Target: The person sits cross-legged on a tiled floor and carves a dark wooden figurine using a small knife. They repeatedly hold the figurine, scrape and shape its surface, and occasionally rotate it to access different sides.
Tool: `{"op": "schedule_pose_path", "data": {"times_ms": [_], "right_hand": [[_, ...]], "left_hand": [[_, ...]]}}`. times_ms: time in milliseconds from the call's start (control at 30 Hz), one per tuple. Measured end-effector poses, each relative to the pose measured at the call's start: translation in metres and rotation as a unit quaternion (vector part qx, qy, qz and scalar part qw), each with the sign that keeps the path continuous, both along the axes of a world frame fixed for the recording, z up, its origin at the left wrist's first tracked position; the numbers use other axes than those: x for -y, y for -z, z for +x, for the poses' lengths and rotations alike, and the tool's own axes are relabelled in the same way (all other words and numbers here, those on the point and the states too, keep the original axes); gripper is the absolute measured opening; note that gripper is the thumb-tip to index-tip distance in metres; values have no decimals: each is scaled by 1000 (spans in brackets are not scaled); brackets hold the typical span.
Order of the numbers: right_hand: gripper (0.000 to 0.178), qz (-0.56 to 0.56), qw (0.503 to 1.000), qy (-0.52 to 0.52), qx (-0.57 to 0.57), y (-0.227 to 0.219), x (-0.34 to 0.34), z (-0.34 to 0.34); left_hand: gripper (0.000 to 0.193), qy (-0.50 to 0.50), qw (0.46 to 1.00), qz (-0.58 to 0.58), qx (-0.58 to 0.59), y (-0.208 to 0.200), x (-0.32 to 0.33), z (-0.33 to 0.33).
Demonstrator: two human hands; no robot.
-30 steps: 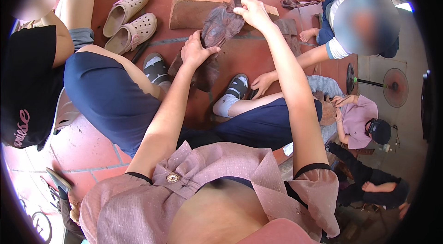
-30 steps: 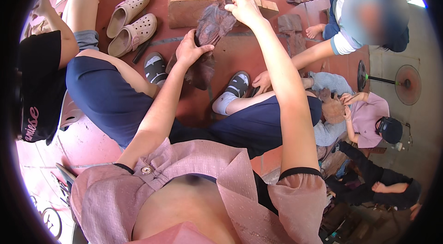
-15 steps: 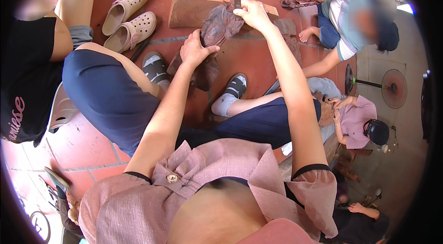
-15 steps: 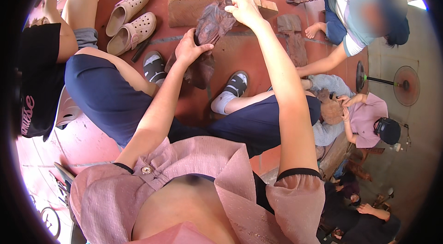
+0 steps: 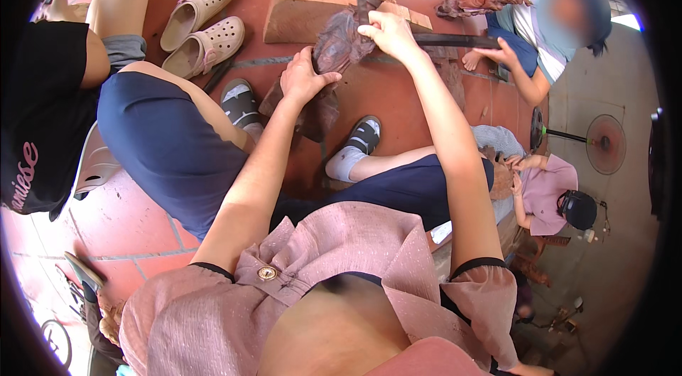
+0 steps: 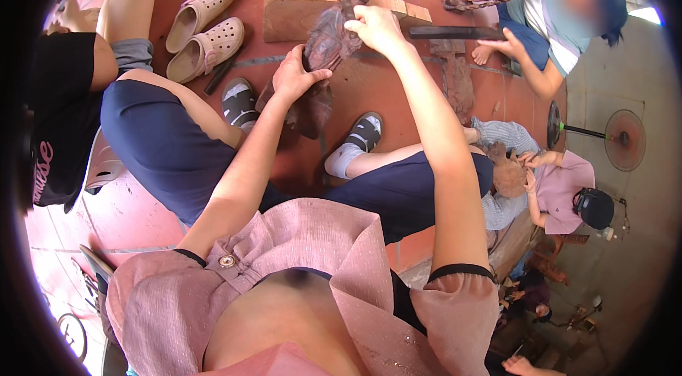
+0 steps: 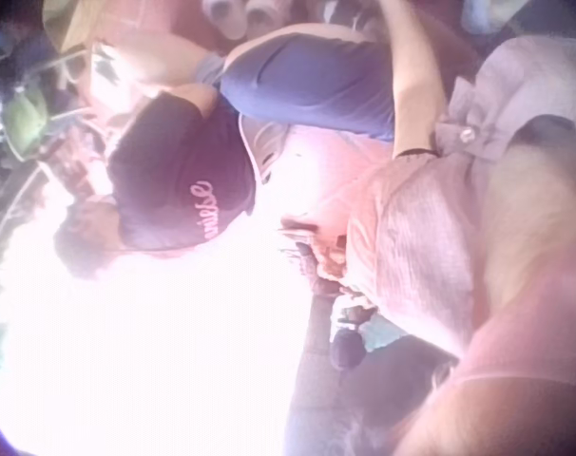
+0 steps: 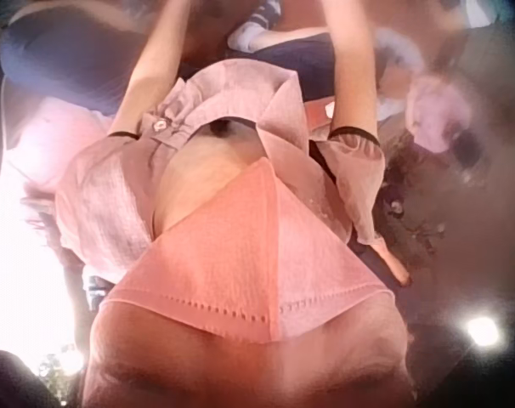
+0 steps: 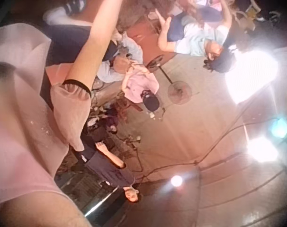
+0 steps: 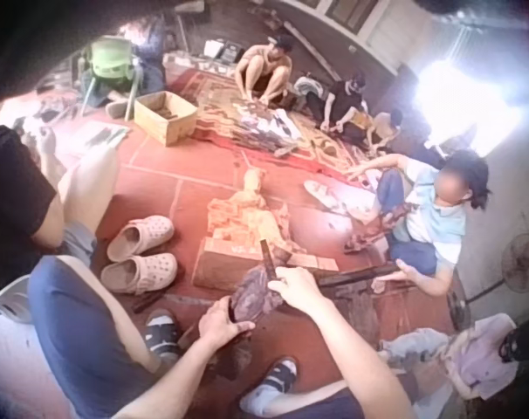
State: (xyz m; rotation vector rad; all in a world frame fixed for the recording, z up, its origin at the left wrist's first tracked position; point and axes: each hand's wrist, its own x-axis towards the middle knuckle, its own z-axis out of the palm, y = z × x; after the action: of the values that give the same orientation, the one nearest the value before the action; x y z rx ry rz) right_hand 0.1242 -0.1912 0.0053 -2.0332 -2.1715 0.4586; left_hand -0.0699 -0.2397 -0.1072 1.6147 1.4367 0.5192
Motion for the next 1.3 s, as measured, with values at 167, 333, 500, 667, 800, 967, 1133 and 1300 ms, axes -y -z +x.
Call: {"op": "schedule_pose_path", "data": {"times_ms": [167, 333, 500, 667, 800, 967, 1133, 1300], "right_hand": [[24, 2, 1000, 3, -14, -4, -9, -9], [20, 20, 1000, 13, -9, -3, -15, -2], [19, -26, 993, 45, -108, -4, -14, -6], [23, 15, 1000, -12, -12, 4, -10, -18], [23, -52, 998, -26, 5, 0, -7, -24], [28, 31, 999, -23, 17, 8, -15, -12], [13, 90, 890, 175, -411, -10, -11, -14], [14, 106, 811, 211, -535, -4, 19, -13]], "left_hand": [[85, -18, 1000, 21, 5, 12, 0, 1], [83, -18, 1000, 21, 9, 8, -1, 0], [82, -6, 1000, 4, 17, 7, 0, -1], [84, -9, 1000, 2, 17, 8, -1, 0], [86, -4, 1000, -2, 19, 2, 1, -3], [85, -11, 1000, 3, 26, 8, -1, 0], [86, -5, 1000, -5, 26, 3, -1, -3], [82, -60, 997, -17, 44, 16, -5, 3]]}}
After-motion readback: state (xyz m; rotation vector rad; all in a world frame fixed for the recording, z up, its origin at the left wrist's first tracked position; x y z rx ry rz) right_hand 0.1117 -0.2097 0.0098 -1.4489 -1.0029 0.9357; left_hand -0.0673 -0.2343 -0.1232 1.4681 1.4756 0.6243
